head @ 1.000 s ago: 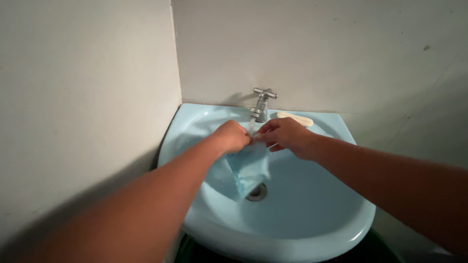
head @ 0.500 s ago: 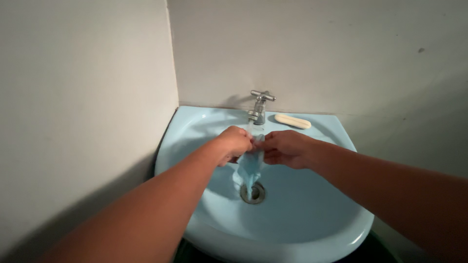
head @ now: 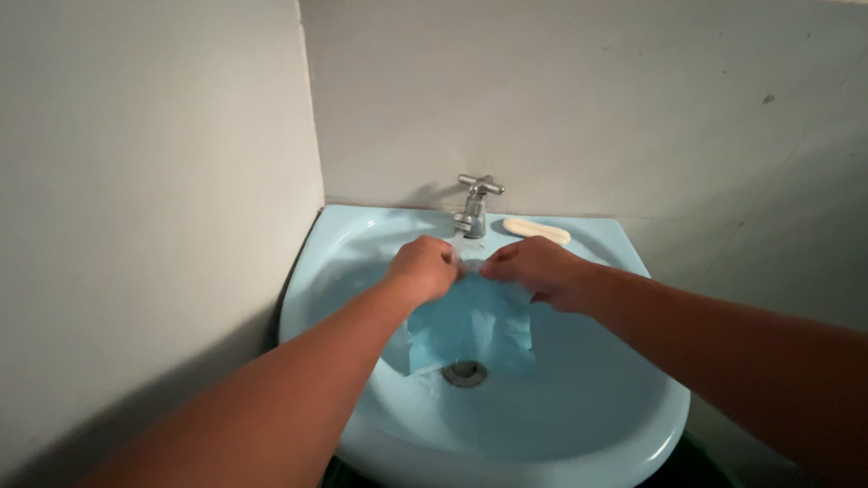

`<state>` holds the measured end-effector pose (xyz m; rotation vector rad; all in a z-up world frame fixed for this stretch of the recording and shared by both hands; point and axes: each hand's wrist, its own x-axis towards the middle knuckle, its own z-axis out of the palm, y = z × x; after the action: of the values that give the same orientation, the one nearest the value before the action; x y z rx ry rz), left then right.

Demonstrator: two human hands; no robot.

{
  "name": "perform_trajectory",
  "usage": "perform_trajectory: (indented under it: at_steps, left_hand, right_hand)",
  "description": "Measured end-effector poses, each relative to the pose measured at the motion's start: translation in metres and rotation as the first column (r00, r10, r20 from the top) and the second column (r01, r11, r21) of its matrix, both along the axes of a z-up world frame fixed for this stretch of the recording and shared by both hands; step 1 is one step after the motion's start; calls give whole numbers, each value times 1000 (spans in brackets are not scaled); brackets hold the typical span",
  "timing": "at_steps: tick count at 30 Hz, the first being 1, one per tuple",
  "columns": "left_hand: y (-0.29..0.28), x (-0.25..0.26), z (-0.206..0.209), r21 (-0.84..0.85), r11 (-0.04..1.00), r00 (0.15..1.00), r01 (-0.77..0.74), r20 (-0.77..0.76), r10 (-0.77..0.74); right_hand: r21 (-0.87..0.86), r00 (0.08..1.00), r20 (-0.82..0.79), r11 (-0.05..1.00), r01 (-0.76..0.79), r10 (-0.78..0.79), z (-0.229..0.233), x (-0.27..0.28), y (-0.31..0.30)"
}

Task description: The person wets a blue cloth in a sink, wipes the edges and basin of the blue sink, and then wipes a section of the adjacent wall.

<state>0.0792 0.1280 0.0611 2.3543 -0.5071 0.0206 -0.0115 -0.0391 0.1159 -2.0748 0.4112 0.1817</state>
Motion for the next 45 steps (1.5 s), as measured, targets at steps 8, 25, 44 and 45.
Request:
perform_trajectory:
  at_steps: [8, 25, 44, 45]
  left_hand:
    - [-12, -4, 1, -303, 948, 926, -93, -377, -30]
    - [48, 13, 23, -528, 829, 918, -183, -394, -48]
    - [37, -21, 10, -155, 983, 870, 95, -467, -158]
    - [34, -19, 10, -167, 984, 880, 59, -457, -130]
  right_hand:
    - [386, 996, 29, 918, -86, 82, -7, 4, -10]
    - [-33, 985, -113, 991, -133, 128, -30, 5, -2]
    - [38, 964, 80, 966, -258, 254, -5, 11, 34]
    - [36, 967, 85, 969, -245, 242, -2, 9, 33]
